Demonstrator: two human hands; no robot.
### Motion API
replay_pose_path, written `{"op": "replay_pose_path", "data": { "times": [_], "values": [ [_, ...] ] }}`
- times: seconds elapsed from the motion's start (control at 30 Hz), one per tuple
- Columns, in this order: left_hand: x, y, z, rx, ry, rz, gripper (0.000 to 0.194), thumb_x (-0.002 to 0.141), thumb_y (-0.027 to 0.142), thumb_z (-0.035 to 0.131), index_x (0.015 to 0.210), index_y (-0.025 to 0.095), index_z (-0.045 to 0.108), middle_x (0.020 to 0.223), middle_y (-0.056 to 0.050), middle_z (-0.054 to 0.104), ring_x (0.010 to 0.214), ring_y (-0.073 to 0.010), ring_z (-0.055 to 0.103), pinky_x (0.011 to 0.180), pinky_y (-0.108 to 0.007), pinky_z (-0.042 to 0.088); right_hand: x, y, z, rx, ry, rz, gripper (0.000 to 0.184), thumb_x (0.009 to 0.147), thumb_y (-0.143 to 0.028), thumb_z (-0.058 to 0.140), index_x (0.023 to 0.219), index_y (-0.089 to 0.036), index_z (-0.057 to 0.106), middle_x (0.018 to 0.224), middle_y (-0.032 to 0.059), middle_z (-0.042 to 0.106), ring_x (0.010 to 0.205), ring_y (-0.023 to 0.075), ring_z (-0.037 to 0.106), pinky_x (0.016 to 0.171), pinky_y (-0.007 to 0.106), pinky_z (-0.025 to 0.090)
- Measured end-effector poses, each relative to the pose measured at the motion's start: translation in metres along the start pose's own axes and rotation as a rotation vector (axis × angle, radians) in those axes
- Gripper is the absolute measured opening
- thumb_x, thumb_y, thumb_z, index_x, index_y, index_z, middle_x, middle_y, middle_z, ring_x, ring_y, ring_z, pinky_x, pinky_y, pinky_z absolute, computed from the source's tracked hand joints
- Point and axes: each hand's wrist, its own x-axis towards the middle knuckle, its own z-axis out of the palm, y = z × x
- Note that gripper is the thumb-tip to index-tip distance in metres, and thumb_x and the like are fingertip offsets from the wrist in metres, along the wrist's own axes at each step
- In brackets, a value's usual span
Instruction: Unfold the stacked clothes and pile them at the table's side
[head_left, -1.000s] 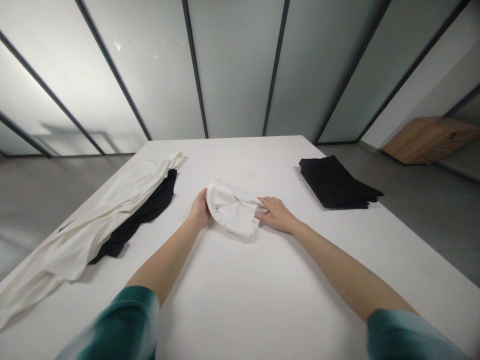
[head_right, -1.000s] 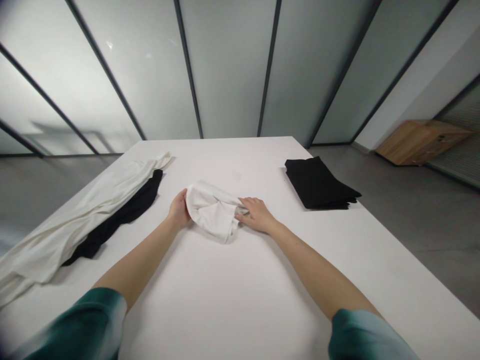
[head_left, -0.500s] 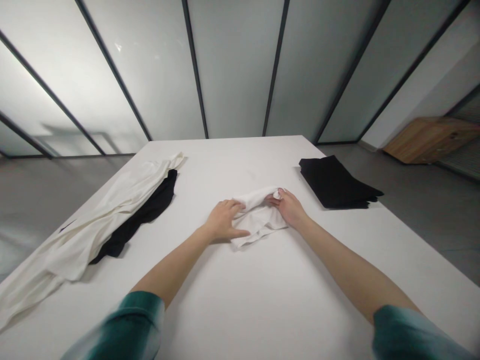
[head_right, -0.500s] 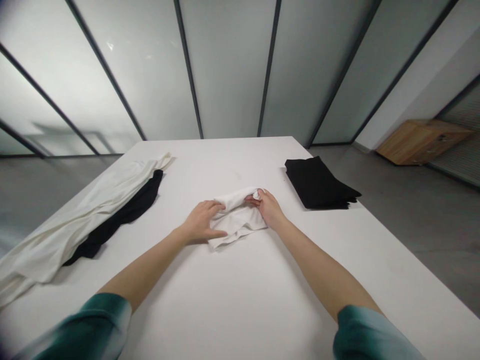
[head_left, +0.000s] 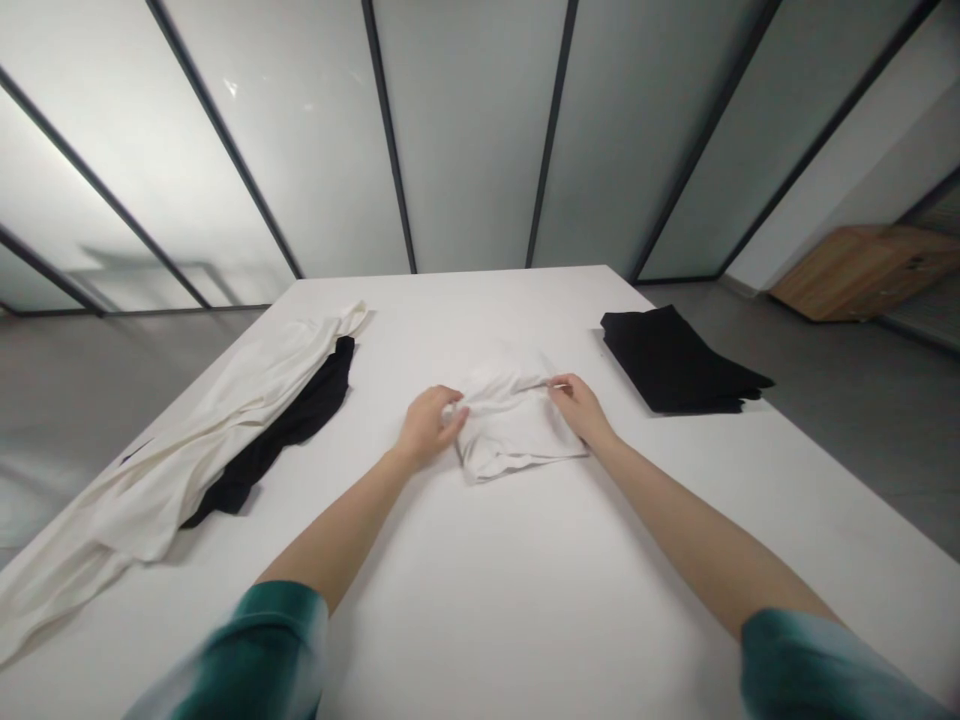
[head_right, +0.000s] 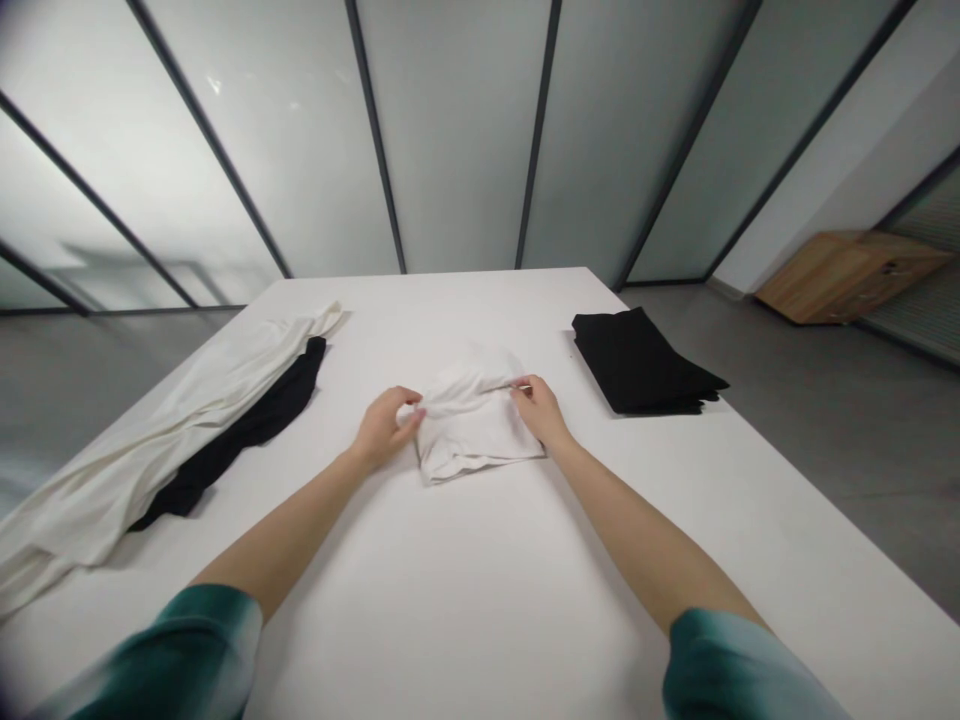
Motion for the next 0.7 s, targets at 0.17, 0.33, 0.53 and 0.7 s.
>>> {"op": "replay_pose_path", "data": {
  "times": [0.17, 0.33, 0.53, 0.7],
  "values": [
    [-0.007, 0.033, 0.017, 0.081, -0.376, 0.214, 0.041, 0.087, 0.042, 0.059, 0.124, 0.024, 0.064, 0.140, -0.010, 0.057, 0.131, -0.0272, 0.049, 0.112, -0.046, 0.035, -0.009, -0.014, 0.001, -0.007, -0.258, -0.126, 0.019, 0.073, -0.033, 0.064, 0.088, -0.023, 0.071, 0.107, 0.0066, 0.072, 0.102, 0.0248, 0.063, 0.096, 0.040, 0.045],
    [0.002, -0.006, 0.014, 0.093, -0.255, -0.078, 0.035, 0.088, 0.020, 0.043, 0.108, 0.024, 0.071, 0.129, -0.007, 0.066, 0.126, -0.0244, 0.055, 0.114, -0.048, 0.032, -0.010, -0.020, -0.005, 0.042, -0.185, -0.028, 0.026, 0.077, -0.042, 0.057, 0.085, -0.021, 0.071, 0.086, 0.0058, 0.073, 0.086, 0.0232, 0.064, 0.082, 0.036, 0.049],
    [0.004, -0.034, -0.006, 0.044, 0.268, -0.356, 0.044, 0.087, 0.022, 0.035, 0.121, 0.020, 0.064, 0.120, -0.011, 0.067, 0.117, -0.0270, 0.058, 0.103, -0.046, 0.043, -0.008, -0.018, -0.004, 0.075, -0.170, 0.004, 0.024, 0.077, -0.040, 0.057, 0.079, -0.021, 0.070, 0.077, 0.0047, 0.072, 0.077, 0.0214, 0.064, 0.076, 0.034, 0.050],
    [-0.002, -0.007, 0.001, 0.148, -0.184, 0.068, 0.046, 0.083, 0.040, 0.058, 0.125, 0.022, 0.062, 0.128, -0.012, 0.061, 0.122, -0.0295, 0.052, 0.106, -0.046, 0.039, -0.010, -0.016, 0.000, 0.055, -0.186, -0.001, 0.023, 0.077, -0.039, 0.057, 0.080, -0.021, 0.071, 0.078, 0.0048, 0.073, 0.074, 0.0204, 0.064, 0.074, 0.033, 0.050]
  ]
}}
